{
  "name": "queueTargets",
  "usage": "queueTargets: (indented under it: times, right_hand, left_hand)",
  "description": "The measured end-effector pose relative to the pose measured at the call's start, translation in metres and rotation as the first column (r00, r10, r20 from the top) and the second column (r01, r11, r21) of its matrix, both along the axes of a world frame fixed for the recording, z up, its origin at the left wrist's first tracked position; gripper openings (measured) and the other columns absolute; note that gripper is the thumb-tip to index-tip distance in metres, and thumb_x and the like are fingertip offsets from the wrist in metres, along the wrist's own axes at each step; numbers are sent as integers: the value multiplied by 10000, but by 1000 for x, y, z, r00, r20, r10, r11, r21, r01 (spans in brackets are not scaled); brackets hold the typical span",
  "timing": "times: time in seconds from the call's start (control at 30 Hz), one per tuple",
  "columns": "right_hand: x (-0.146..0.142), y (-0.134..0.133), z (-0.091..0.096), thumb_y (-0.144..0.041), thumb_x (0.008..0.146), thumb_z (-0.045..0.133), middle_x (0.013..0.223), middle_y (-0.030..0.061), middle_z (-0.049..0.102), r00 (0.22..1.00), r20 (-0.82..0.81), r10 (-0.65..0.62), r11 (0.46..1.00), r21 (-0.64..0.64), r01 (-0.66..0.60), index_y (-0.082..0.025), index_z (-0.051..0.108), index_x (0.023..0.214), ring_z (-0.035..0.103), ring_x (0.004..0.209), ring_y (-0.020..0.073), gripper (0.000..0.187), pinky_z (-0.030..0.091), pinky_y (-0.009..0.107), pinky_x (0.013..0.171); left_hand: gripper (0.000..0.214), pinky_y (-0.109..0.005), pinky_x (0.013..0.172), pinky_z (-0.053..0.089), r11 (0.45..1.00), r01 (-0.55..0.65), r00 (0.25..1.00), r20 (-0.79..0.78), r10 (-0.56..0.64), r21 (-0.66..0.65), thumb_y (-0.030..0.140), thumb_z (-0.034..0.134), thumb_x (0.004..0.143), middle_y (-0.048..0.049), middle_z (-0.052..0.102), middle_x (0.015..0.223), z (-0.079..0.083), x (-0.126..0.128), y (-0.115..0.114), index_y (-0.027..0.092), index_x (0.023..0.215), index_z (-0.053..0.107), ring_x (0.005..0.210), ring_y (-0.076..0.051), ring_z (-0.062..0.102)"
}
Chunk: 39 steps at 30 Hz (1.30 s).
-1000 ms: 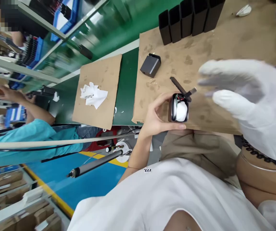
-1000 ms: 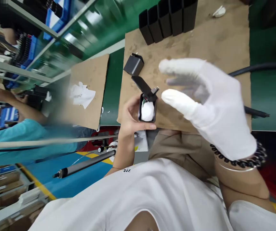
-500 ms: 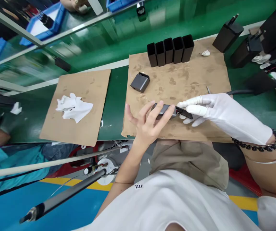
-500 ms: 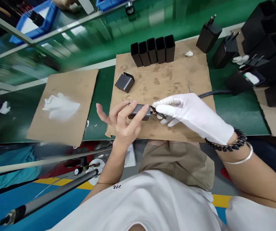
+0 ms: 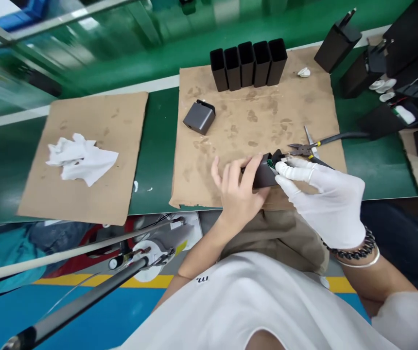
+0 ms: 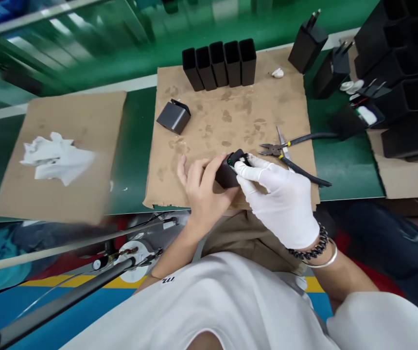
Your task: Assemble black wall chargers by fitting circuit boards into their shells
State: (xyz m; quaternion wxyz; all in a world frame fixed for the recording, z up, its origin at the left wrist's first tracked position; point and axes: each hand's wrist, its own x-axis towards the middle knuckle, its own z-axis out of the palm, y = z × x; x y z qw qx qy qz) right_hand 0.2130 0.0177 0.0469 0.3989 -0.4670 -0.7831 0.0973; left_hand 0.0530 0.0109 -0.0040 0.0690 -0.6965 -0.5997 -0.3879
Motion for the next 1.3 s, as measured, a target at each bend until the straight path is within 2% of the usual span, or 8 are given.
queueTargets:
  times: [0.2,0.43,0.53,0.7,0.93,1.1,1.23,1.3]
  right_hand:
    - [2,-7,5,-139,925,674,1131,128,797,959,232,-165,981,140,135,-192,771,1007,814,885,282,138,632,367,739]
    - [-27,5,-15,-250,974,638,1274,96,758,953,283,-111,994,21,109,-258,767,1094,805,945,264,176,630,369,733]
    - [-37,6,-31,-237,970,635,1273,84,762,964,232,-132,991,20,131,-276,771,1036,799,969,270,157,638,373,750]
    - [-31,4,-42,-274,956,689,1328,85,739,995,58,-87,996,9,86,-252,699,1257,772,1108,253,302,641,345,906]
    - [-25,16,-16,-263,978,654,1156,72,805,990,140,10,1000,14,-12,-227,744,1079,803,970,228,140,636,295,789]
    - [-22,21,-8,-298,996,618,1258,83,770,941,338,29,999,-41,-16,-238,748,1135,808,903,260,199,613,330,651]
    - [-12,26,-3,-233,975,639,1173,32,802,948,297,111,994,-14,-112,-259,740,1155,804,949,230,208,625,306,703]
    - [-5,25,5,-261,982,637,1193,9,795,963,241,118,991,-86,-100,-301,749,1113,798,983,235,177,628,322,759]
  left_hand:
    - [311,-537,1297,168,983,57,991,126,-35,-173,305,622,859,-75,728,1068,1,24,4,204,1153,600,1018,-264,702]
    - [238,-569,1212,261,941,50,986,169,8,-336,194,524,852,-102,702,1013,11,10,5,180,1086,567,1018,-290,667]
    - [319,-493,1121,371,901,120,984,170,-53,-416,154,533,831,-124,700,1066,16,-3,4,151,1147,578,1055,-288,648]
    - [482,-443,1164,361,820,292,952,229,-201,-493,173,608,873,-100,698,1212,18,-27,1,174,1351,544,1187,-267,616]
    - [414,-442,1215,354,851,360,915,325,-240,-382,276,647,954,-77,707,1248,9,-43,-5,213,1354,559,1199,-235,634]
    - [394,-461,1209,381,842,365,910,343,-232,-398,280,663,954,-83,708,1269,12,-44,-5,232,1335,577,1221,-245,636]
    - [379,-471,1204,393,839,386,893,383,-236,-383,272,698,939,-86,722,1255,14,-46,-4,230,1305,608,1210,-246,647]
    - [340,-476,1180,422,840,381,886,410,-214,-385,281,694,944,-81,735,1241,14,-50,-4,244,1276,630,1190,-247,661]
